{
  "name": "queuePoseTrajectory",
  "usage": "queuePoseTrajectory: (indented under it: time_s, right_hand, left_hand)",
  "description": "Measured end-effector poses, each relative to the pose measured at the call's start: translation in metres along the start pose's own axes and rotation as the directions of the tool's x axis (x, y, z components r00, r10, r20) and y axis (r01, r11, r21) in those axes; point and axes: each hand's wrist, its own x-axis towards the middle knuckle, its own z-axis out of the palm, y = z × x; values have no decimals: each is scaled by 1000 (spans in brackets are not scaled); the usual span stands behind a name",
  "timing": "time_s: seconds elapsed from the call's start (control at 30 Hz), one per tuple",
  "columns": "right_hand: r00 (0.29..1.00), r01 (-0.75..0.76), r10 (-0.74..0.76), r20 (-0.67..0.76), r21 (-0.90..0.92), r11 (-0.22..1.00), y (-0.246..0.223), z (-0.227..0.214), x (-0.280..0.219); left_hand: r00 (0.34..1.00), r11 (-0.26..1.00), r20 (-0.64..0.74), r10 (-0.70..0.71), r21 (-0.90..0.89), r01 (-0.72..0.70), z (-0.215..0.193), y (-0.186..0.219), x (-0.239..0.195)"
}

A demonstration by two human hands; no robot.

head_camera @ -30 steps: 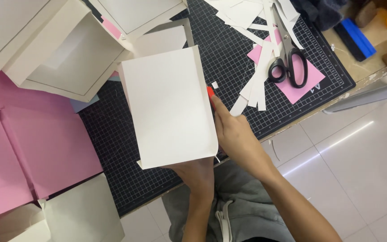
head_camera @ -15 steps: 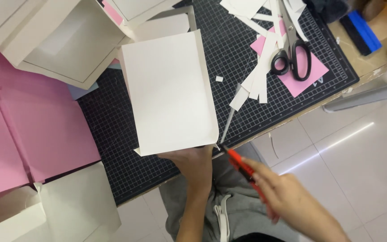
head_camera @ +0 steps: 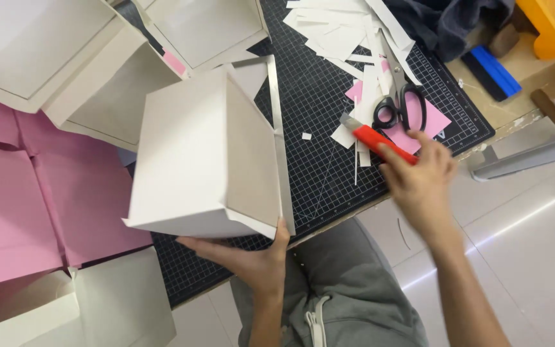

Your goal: The person trims excess paper from white paper boxes using scissors and a utility knife. They cut along the edges, remove strips, and smooth the folds with a blue tool. The person works on multiple boxes, stacking them as they finish.

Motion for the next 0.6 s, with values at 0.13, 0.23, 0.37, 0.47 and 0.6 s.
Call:
queuePoseTrajectory:
  time_s: [0.13,0.23,0.37,0.47,0.6]
  right_hand:
    - [983,-182,136,123,579,795,-95,4,-1]
    - [785,-612,61,617,755,235,-132,2,0]
    - [857,-466,173,485,589,660,-96,16,4]
    - [988,62,-17,-152,298,952,-35,46,3]
    - [944,-216,231,-235,90,972,-9,8,48]
  left_hand:
    - [998,999,42,36,-21,-35,-17,25,12]
    - [995,997,100,23,71,-30,-32,30,6]
    - [995,994,81,-58,-83,65,-48,41,6]
    - [951,915,90,-296,-257,310,-56,47,12]
    - [892,823,129,-433,-347,449,-60,61,20]
